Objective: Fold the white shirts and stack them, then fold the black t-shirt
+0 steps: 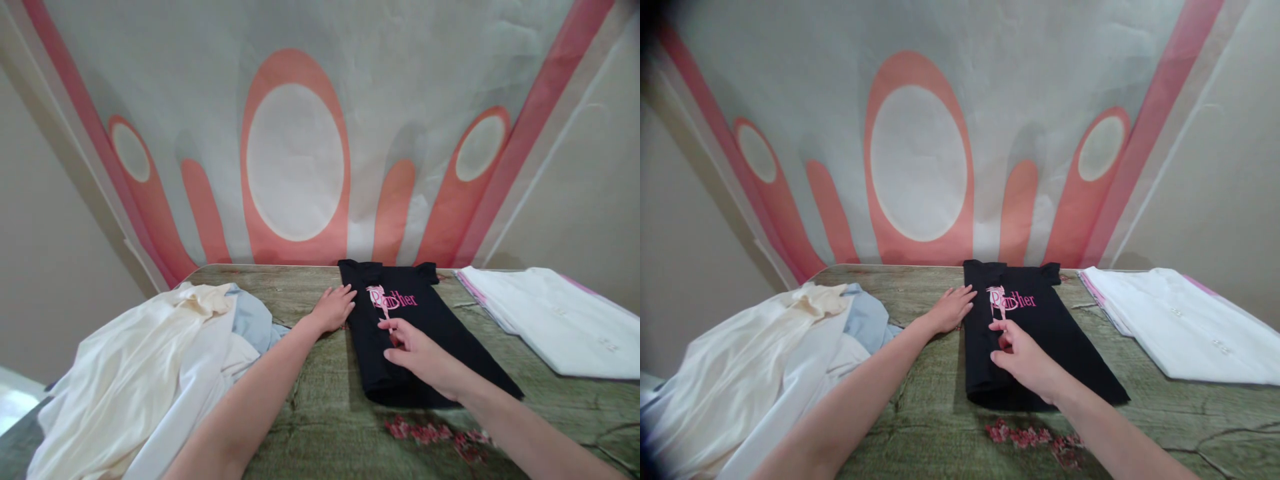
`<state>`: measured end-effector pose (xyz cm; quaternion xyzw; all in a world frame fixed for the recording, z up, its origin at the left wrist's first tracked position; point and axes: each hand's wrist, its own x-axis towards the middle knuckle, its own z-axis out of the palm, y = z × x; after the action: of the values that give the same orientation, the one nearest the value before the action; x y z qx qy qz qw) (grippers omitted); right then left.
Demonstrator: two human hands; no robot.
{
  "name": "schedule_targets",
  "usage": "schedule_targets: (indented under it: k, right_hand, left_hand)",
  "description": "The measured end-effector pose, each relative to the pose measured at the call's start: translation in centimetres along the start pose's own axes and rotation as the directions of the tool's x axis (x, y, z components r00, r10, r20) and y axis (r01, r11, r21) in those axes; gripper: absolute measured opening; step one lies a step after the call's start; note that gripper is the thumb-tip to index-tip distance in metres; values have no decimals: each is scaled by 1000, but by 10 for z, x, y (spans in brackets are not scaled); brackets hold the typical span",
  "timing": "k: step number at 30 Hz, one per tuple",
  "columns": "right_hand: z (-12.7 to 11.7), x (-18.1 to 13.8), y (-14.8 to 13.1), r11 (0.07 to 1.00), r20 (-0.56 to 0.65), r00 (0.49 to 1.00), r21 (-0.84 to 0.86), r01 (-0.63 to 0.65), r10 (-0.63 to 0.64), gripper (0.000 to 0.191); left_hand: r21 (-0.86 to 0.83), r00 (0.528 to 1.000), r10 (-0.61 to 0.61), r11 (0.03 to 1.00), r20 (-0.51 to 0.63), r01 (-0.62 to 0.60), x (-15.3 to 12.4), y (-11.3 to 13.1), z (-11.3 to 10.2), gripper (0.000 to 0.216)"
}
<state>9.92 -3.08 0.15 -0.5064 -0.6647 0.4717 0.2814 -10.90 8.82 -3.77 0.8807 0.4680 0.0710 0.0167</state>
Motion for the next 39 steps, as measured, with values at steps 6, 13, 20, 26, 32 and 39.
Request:
schedule_targets:
  k: [6,13,20,26,32,39]
  right_hand:
    - [-24,-6,-11,980,307,946,131,-153,106,43]
    - [-11,-8,-11,978,345,938,174,-113,47,39]
    - [1,-7,-4,965,297,947,184,-185,125,45]
    - [-6,-8,-4,986,397,914,100,-137,87,41]
    - [-11,-11,-2,947,641,757,150,-283,125,42]
    - [-31,-17,-11,929,788,568,-11,-370,236,39]
  left_hand:
    - [-13,1000,6,1000,-13,-6,1,-1,1,45]
    - [-39,1000,0,999,-30,-1,-2,1,-1,49]
    - [-37,999,28,999,-27,-29,-3,1,-4,49]
    - [5,999,32,999,-3,-32,0,0,0,48]
    - [7,1000,29,1000,0,-29,2,1,0,45]
    - [-2,999,21,1000,-35,-22,2,1,0,43]
